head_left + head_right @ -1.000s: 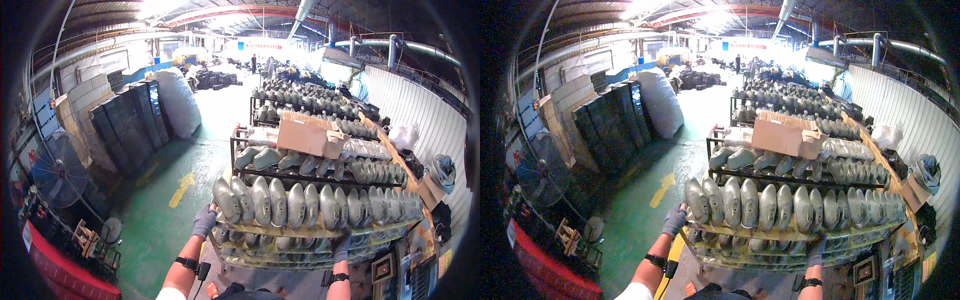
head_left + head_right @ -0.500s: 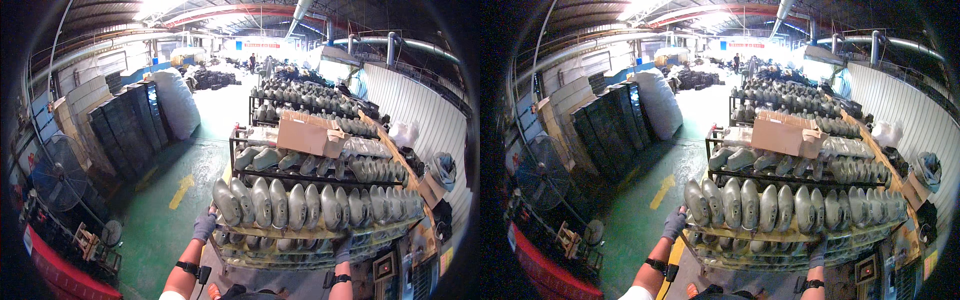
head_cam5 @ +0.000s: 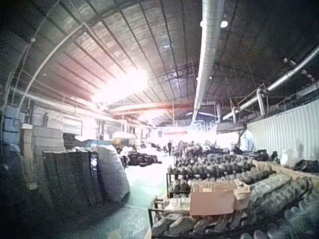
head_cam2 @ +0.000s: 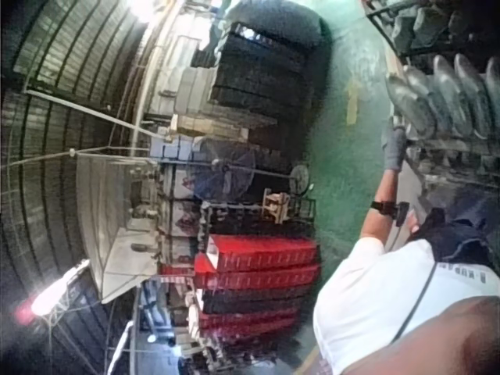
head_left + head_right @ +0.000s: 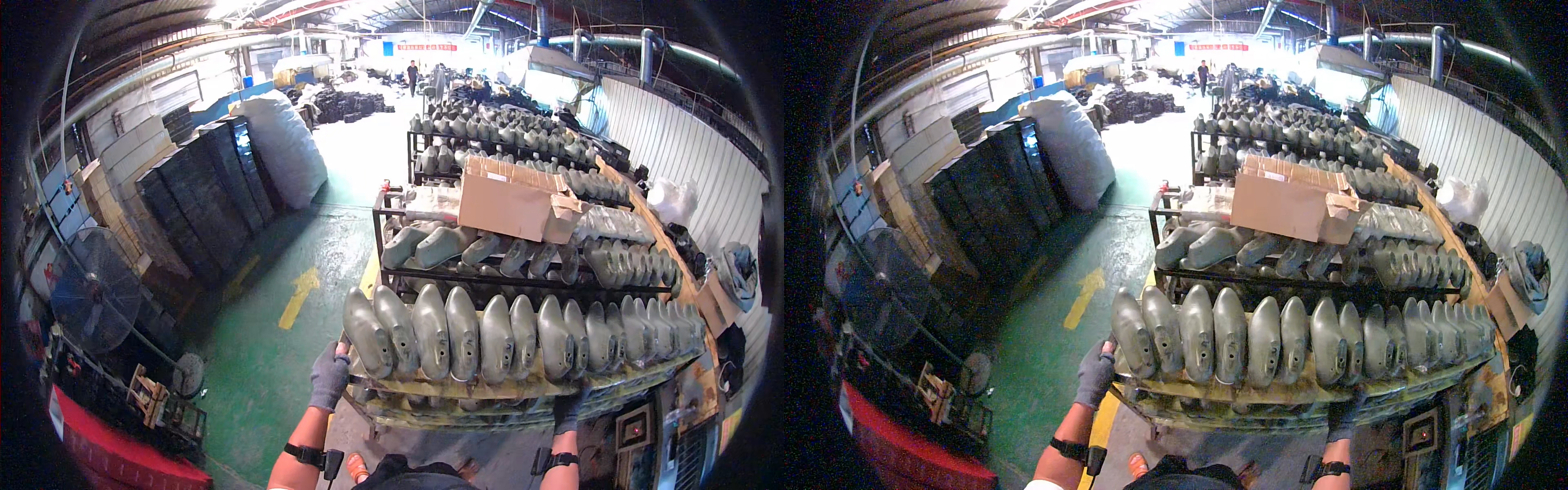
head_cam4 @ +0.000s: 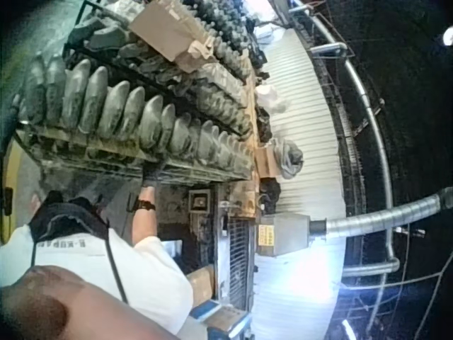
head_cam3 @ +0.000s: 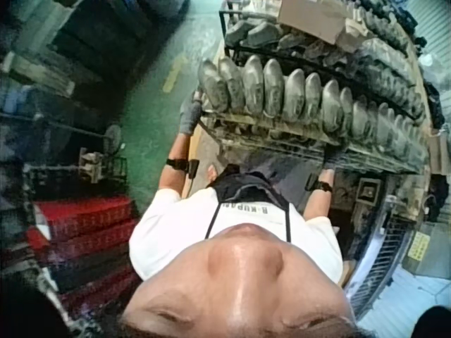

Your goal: Inspecting and assembling shoe components on a production line.

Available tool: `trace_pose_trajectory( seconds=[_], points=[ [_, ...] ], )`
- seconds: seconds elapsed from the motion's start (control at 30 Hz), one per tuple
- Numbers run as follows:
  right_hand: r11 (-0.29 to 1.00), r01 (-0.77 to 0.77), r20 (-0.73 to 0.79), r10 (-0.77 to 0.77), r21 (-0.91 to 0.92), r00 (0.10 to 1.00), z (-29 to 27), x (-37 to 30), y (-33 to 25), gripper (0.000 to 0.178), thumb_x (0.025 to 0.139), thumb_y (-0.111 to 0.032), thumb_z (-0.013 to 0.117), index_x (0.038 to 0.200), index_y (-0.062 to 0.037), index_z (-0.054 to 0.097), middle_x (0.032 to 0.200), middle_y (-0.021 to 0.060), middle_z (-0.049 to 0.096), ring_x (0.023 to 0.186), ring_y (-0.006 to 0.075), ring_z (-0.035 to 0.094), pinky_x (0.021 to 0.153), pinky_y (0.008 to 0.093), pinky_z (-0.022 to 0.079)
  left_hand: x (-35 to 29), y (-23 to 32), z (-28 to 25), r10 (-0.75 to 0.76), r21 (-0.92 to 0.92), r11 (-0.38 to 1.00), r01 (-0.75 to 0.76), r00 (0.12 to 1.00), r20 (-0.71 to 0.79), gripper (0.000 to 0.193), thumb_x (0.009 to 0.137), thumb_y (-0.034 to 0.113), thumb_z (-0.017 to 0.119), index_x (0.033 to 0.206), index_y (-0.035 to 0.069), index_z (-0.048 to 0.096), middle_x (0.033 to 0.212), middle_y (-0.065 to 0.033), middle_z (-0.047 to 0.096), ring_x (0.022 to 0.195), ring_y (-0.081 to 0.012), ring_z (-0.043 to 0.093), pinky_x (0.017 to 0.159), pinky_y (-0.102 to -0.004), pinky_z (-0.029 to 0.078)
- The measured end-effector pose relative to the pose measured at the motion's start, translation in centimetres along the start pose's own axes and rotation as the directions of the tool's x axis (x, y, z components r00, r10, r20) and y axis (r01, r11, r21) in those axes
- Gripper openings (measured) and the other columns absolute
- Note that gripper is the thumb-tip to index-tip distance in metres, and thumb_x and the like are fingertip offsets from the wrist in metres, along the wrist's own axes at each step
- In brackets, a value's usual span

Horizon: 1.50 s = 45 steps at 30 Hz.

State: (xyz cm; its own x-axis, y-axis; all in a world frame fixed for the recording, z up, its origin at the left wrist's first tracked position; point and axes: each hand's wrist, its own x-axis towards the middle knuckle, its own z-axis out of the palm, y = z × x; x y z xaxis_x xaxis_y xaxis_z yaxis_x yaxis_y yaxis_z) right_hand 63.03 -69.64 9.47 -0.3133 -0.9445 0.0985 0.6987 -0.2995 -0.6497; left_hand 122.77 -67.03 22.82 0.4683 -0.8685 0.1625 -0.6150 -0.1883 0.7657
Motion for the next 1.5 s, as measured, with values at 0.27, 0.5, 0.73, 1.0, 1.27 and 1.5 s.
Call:
trace_pose_trajectory(
  seconds=[0.27, 0.5, 0.73, 1.0, 1.27, 1.5],
  points=[
    [0.997, 0.067, 0.003, -0.067, -0.028, 0.998, -4.9, 1.0, 0.5, 0.064, 0.099, -0.052, 0.048, 0.146, -0.0083, 0.052, 0.148, 0.0098, 0.054, 0.135, 0.0331, 0.048, 0.116, 0.0518, 0.034, 0.0, 1.5, 0.0, -0.012, -0.101, 0.995, 0.011, 1.000, -0.006, 0.040, 0.107, 0.035, 0.045, 0.104, 0.001, 0.066, 0.092, -0.0239, 0.067, 0.086, -0.0419, 0.064, 0.076, -0.0468, 0.049],
    [0.998, 0.059, 0.129, -0.063, 0.036, 0.990, -6.1, 1.2, 1.1, 0.066, 0.100, -0.054, 0.045, 0.148, -0.0083, 0.050, 0.151, 0.0100, 0.052, 0.137, 0.0332, 0.047, 0.116, 0.0508, 0.034, 0.4, 0.6, 0.2, -0.108, -0.127, 0.986, 0.105, 0.994, -0.018, 0.049, 0.108, 0.042, 0.044, 0.103, 0.000, 0.069, 0.084, -0.0202, 0.067, 0.073, -0.0319, 0.061, 0.072, -0.0426, 0.049],
    [0.993, 0.088, 0.309, -0.110, 0.083, 0.945, -4.1, 1.4, 0.3, 0.068, 0.100, -0.057, 0.044, 0.150, -0.0111, 0.049, 0.153, 0.0104, 0.050, 0.140, 0.0334, 0.045, 0.119, 0.0531, 0.031, 0.2, 2.1, 0.0, -0.262, -0.188, 0.945, 0.268, 0.963, 0.057, 0.050, 0.107, 0.044, 0.046, 0.103, 0.000, 0.069, 0.077, -0.0161, 0.065, 0.068, -0.0272, 0.058, 0.068, -0.0406, 0.048],
    [0.997, 0.077, 0.125, -0.076, -0.007, 0.989, -4.5, 0.9, 0.5, 0.070, 0.096, -0.061, 0.045, 0.146, -0.0125, 0.053, 0.149, 0.0081, 0.053, 0.137, 0.0329, 0.048, 0.117, 0.0525, 0.033, -0.3, 2.6, -0.4, -0.157, -0.199, 0.968, 0.156, 0.988, 0.007, 0.050, 0.108, 0.044, 0.043, 0.107, 0.000, 0.069, 0.090, -0.0209, 0.068, 0.080, -0.0294, 0.064, 0.077, -0.0400, 0.050],
    [0.999, 0.019, 0.099, -0.022, 0.032, 0.995, -2.4, 1.5, 0.9, 0.070, 0.093, -0.056, 0.055, 0.147, -0.0113, 0.051, 0.147, 0.0083, 0.054, 0.135, 0.0318, 0.049, 0.116, 0.0511, 0.034, 0.1, 1.3, -0.2, -0.034, -0.144, 0.989, 0.033, 0.999, -0.005, 0.055, 0.108, 0.048, 0.037, 0.112, 0.003, 0.070, 0.099, -0.0235, 0.070, 0.092, -0.0387, 0.067, 0.083, -0.0450, 0.050],
    [0.997, -0.009, 0.208, -0.006, 0.072, 0.978, -1.4, 0.4, -0.1, 0.064, 0.096, -0.051, 0.054, 0.147, -0.0113, 0.051, 0.150, 0.0071, 0.052, 0.137, 0.0290, 0.048, 0.118, 0.0483, 0.032, 0.2, 2.0, -0.6, -0.115, 0.048, 0.993, 0.112, 0.991, 0.063, 0.059, 0.108, 0.050, 0.031, 0.115, 0.006, 0.070, 0.107, -0.0258, 0.069, 0.101, -0.0461, 0.063, 0.085, -0.0513, 0.049]
  ],
)
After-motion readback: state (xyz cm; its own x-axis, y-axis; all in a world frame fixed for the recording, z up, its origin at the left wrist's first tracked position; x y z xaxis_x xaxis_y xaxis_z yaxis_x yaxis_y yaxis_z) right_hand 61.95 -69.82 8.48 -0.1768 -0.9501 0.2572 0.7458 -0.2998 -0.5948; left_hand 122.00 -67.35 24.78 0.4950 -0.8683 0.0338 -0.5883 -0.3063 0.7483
